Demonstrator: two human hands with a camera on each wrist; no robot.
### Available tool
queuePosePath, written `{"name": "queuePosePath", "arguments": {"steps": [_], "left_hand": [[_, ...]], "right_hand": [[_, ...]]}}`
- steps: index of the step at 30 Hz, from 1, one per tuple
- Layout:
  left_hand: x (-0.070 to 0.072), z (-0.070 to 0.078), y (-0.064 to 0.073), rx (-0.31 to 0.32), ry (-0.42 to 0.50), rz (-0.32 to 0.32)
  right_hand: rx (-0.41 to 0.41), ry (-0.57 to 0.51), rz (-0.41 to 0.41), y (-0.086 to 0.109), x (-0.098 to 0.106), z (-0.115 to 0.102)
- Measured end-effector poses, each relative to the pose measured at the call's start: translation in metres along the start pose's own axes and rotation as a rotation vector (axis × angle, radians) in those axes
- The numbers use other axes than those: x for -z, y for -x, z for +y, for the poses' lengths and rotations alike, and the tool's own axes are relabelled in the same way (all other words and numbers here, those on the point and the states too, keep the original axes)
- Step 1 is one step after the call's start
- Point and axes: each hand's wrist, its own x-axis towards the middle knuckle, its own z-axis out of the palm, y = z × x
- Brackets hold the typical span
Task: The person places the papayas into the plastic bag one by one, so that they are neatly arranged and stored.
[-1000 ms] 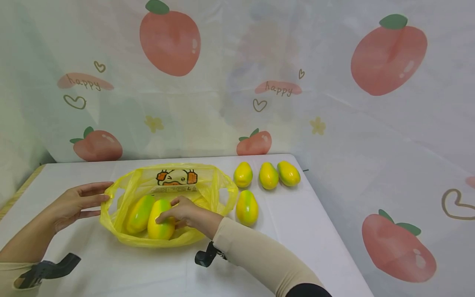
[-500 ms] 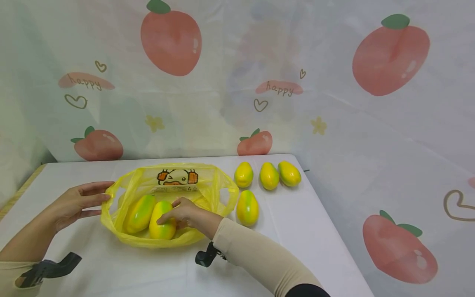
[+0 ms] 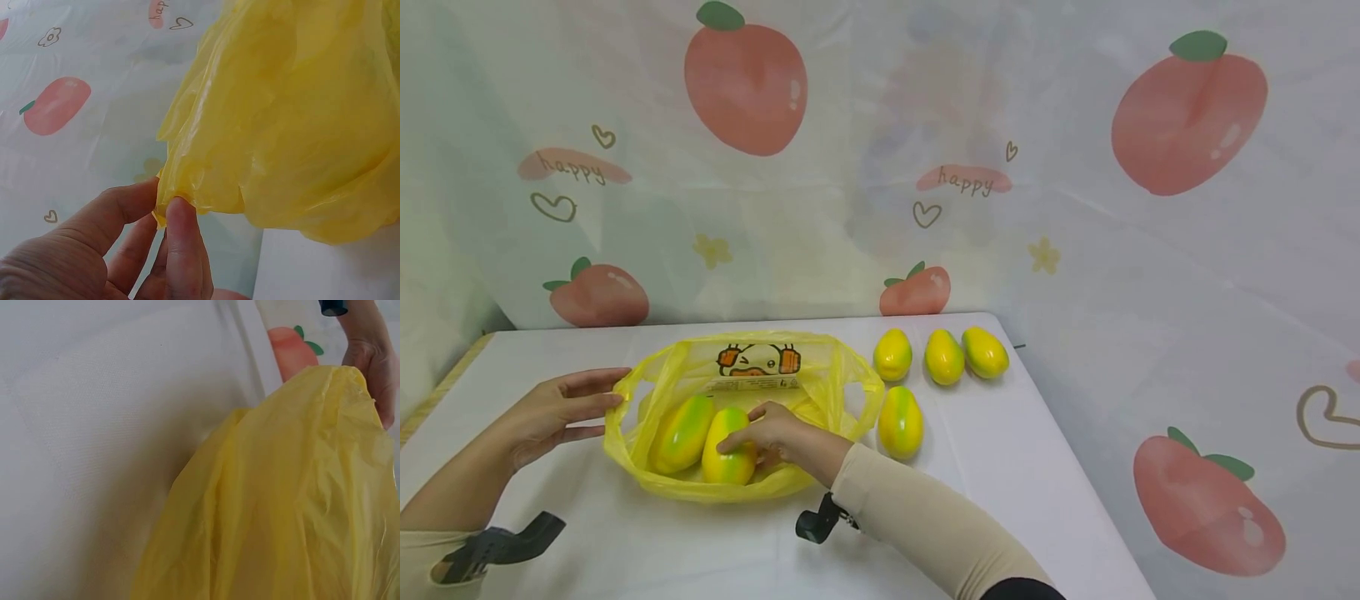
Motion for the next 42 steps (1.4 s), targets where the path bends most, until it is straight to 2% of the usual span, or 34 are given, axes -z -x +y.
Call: {"name": "queuePosePath", "arguments": {"steps": [10, 15, 25, 29, 33, 37, 42], "left_hand": [[0.000, 0.000, 0.001, -0.011, 0.007, -0.008], [0.000, -0.001, 0.001, -0.009, 0.005, -0.010], [0.000, 0.001, 0.000, -0.006, -0.003, -0.006], [0.000, 0.002, -0.002, -0.003, -0.009, -0.003], [0.000, 0.002, -0.001, 0.009, -0.004, 0.004], [0.000, 0.002, 0.000, 0.015, -0.002, 0.011], [-0.001, 0.000, 0.000, 0.010, -0.002, 0.009]], "right_hand": [[0.016, -0.045, 0.003, 0.002, 0.002, 0.001], [0.033, -0.026, 0.003, 0.006, 0.007, -0.002], [0.114, 0.009, -0.106, 0.024, 0.038, -0.017], [0.183, 0.032, -0.145, 0.042, 0.055, -0.027], [0.254, 0.075, -0.159, 0.068, 0.076, -0.036], [0.317, 0.097, -0.149, 0.094, 0.101, -0.041], [0.371, 0.113, -0.118, 0.116, 0.137, -0.039]]}}
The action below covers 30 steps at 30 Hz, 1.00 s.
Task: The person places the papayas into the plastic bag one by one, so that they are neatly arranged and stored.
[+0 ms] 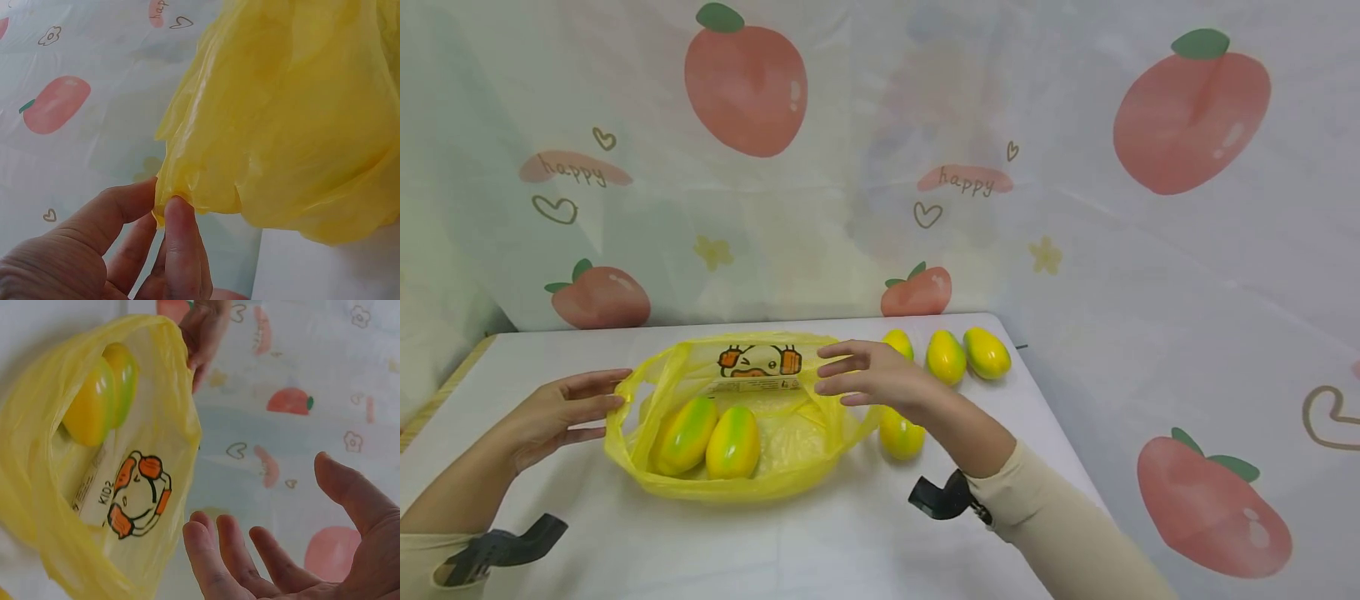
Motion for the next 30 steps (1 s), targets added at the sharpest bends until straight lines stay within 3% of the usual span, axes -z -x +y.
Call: {"name": "queuePosePath", "arguments": {"steps": [7, 14, 20, 26, 30], "left_hand": [[0.000, -0.002, 0.000, -0.005, 0.015, 0.000], [-0.001, -0.003, -0.001, -0.004, 0.009, -0.003], [-0.001, -0.003, -0.001, -0.001, 0.002, 0.002], [-0.001, -0.003, 0.000, -0.005, 0.004, 0.002], [-0.001, -0.002, 0.001, -0.010, 0.009, 0.001]], "right_hand": [[-0.007, -0.028, 0.088, 0.023, 0.042, 0.014], [-0.080, -0.067, 0.174, 0.035, 0.070, 0.040], [-0.139, -0.071, 0.238, 0.035, 0.076, 0.067], [-0.188, -0.012, 0.303, 0.028, 0.072, 0.098], [-0.231, -0.032, 0.336, 0.023, 0.068, 0.117]]}}
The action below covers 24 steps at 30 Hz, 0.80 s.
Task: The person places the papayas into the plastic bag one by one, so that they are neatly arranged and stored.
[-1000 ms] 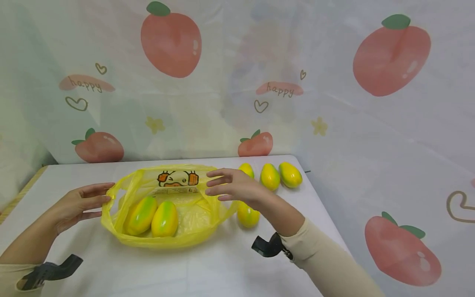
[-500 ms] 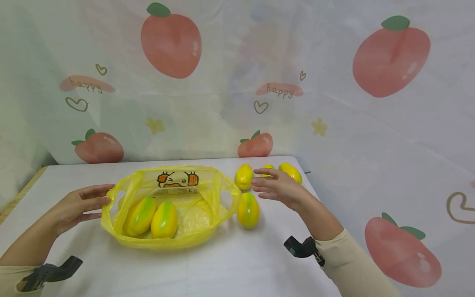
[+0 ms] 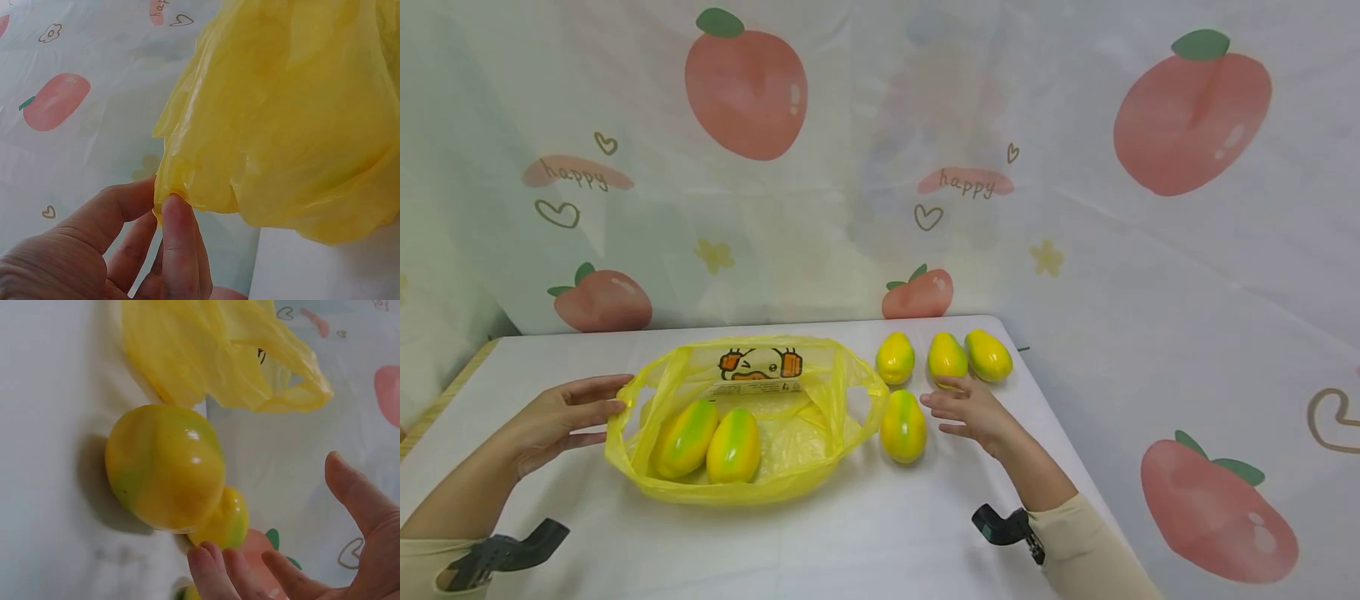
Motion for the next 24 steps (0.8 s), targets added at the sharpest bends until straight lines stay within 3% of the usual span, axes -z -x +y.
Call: {"name": "queuePosePath", "arguments": {"steps": [11, 24], "left_hand": [[-0.001, -0.001, -0.001, -0.002, 0.006, -0.006], [-0.002, -0.003, 0.000, -0.008, 0.008, 0.004]], "right_hand": [[-0.092, -0.052, 0.009, -0.019, -0.017, 0.025], [-0.144, -0.029, 0.008, -0.024, -0.027, 0.025]]}}
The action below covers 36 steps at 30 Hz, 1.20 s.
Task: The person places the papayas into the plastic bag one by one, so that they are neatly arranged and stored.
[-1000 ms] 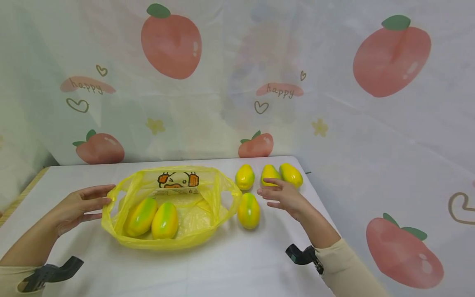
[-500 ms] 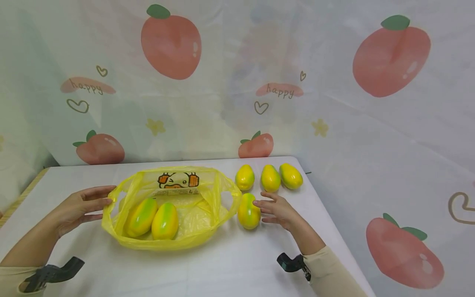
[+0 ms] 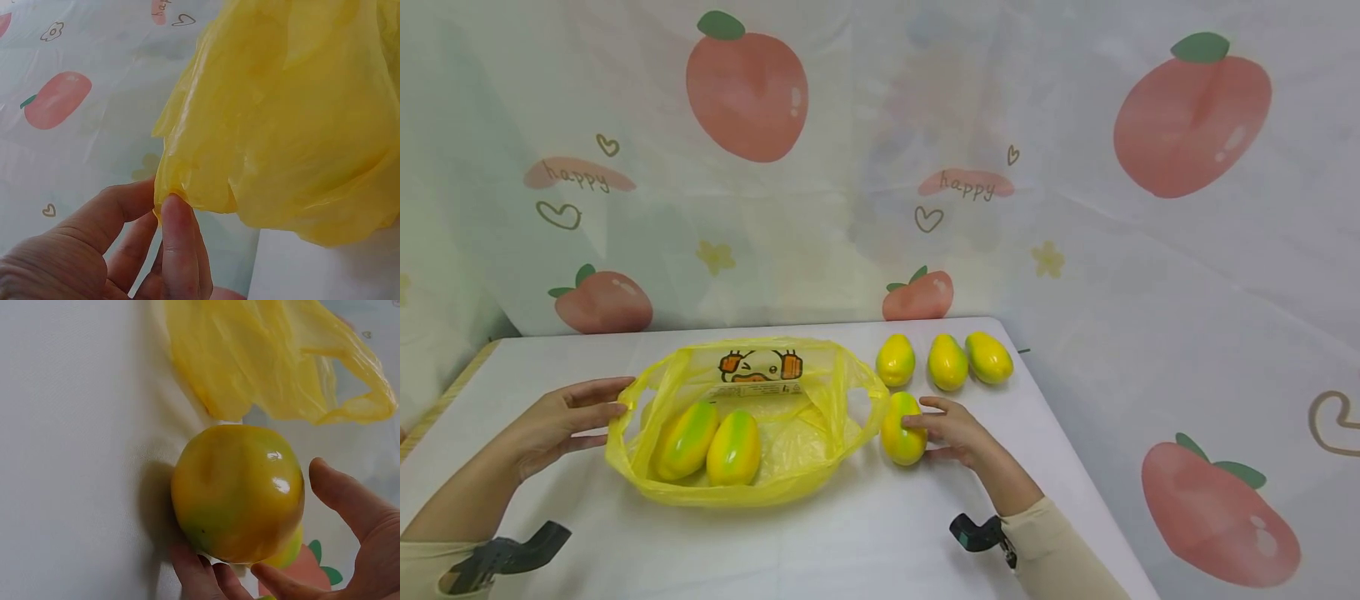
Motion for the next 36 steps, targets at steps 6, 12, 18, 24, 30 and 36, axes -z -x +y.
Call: {"name": "queuePosePath", "arguments": {"steps": [6, 12, 18, 24, 30, 36], "left_hand": [[0.0007, -0.0004, 0.0003, -0.008, 0.004, 0.003], [0.0009, -0.0026, 0.0003, -0.005, -0.014, 0.009], [0.0009, -0.0030, 0.0002, 0.003, -0.008, 0.010], [0.0007, -0.0030, -0.0001, 0.011, 0.002, 0.010], [-0.0002, -0.0044, -0.0008, 0.009, -0.003, 0.009], [-0.0011, -0.0043, -0.0015, 0.005, -0.009, 0.012]], "right_hand": [[-0.016, -0.006, 0.004, -0.0031, -0.0044, 0.0029], [-0.013, -0.017, 0.009, -0.0043, -0.0048, 0.0059], [-0.014, -0.020, 0.017, -0.0034, -0.0048, 0.0065], [-0.020, -0.030, 0.022, -0.0034, -0.0047, 0.0067], [-0.019, -0.034, 0.028, -0.0045, -0.0045, 0.0081], [-0.018, -0.027, 0.027, -0.0043, -0.0033, 0.0071]]}}
